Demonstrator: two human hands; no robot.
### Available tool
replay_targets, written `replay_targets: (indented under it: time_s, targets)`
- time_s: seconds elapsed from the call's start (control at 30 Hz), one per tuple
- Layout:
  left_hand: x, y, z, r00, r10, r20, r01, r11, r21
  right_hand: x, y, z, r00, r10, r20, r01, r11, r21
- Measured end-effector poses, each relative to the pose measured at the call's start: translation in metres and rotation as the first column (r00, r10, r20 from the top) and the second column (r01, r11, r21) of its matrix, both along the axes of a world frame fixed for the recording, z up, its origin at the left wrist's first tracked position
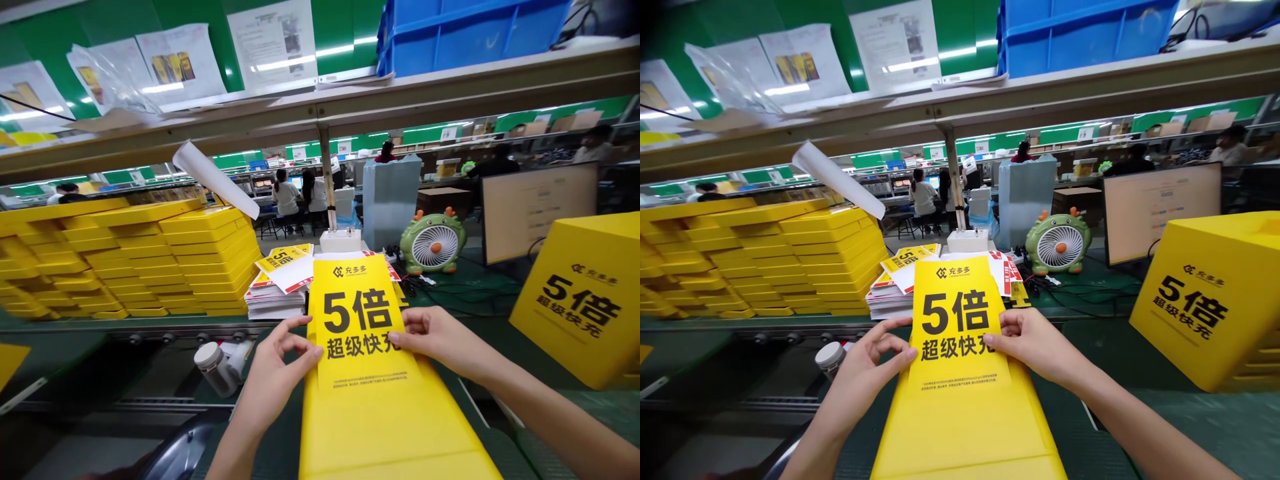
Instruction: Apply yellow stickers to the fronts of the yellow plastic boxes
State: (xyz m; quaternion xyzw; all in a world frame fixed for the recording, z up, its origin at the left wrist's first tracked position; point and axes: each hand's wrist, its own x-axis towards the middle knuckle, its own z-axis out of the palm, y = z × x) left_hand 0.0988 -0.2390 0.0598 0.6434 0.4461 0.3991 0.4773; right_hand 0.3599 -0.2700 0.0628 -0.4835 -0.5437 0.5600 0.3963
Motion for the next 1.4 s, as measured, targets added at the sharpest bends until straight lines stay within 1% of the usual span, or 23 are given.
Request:
replay_targets:
  time_s: [0.23,0.53,0.7,0.8,0.9,0.97,1.07,1.13,1.2,1.27,1.33,1.37,1.4]
  targets:
    - [0.0,0.002,0.0,1.0,0.0,-0.011,0.0,1.0,0.002,0.0,0.001,0.0,0.997,-0.049,0.065,0.047,0.998,0.032]
    - [0.0,0.002,-0.001,1.0,0.005,0.011,-0.005,1.0,-0.006,0.0,0.0,0.001,0.996,-0.061,0.067,0.058,0.998,0.036]
    - [0.0,0.004,-0.001,1.0,0.014,0.011,-0.014,1.0,-0.011,-0.001,0.001,0.0,0.999,-0.029,0.042,0.027,0.999,0.029]
    - [-0.001,0.004,-0.002,1.0,0.001,0.011,-0.001,1.0,-0.017,-0.002,-0.002,0.001,0.997,-0.016,0.072,0.014,0.999,0.034]
    - [-0.002,0.004,-0.005,1.0,-0.008,0.014,0.008,1.0,-0.023,-0.003,-0.006,0.0,0.991,-0.038,0.131,0.028,0.997,0.071]
    - [-0.003,0.004,-0.005,1.0,-0.014,0.015,0.014,1.0,-0.022,-0.003,-0.009,-0.001,0.98,-0.11,0.167,0.091,0.989,0.117]
    - [-0.003,0.004,-0.005,1.0,-0.013,0.001,0.013,1.0,-0.01,-0.004,-0.014,0.0,0.926,-0.292,0.239,0.25,0.949,0.191]
    - [-0.002,0.004,-0.004,1.0,-0.008,-0.018,0.008,1.0,0.003,-0.005,-0.019,0.003,0.876,-0.365,0.315,0.299,0.924,0.239]
    - [-0.002,0.004,-0.003,0.998,0.001,-0.056,0.001,0.999,0.033,-0.008,-0.025,0.004,0.824,-0.388,0.412,0.283,0.913,0.293]
    - [-0.003,0.003,-0.001,0.994,0.008,-0.111,0.0,0.997,0.073,-0.01,-0.029,0.001,0.762,-0.408,0.503,0.253,0.903,0.349]
    - [-0.005,0.0,0.0,0.984,0.01,-0.177,0.009,0.994,0.105,-0.007,-0.033,-0.007,0.698,-0.425,0.577,0.214,0.892,0.399]
    - [-0.006,-0.002,0.0,0.975,0.031,-0.221,-0.001,0.991,0.134,-0.004,-0.034,-0.013,0.667,-0.436,0.604,0.201,0.886,0.417]
    - [-0.008,-0.005,0.001,0.957,0.087,-0.275,-0.036,0.982,0.186,0.001,-0.035,-0.02,0.636,-0.453,0.625,0.199,0.879,0.434]
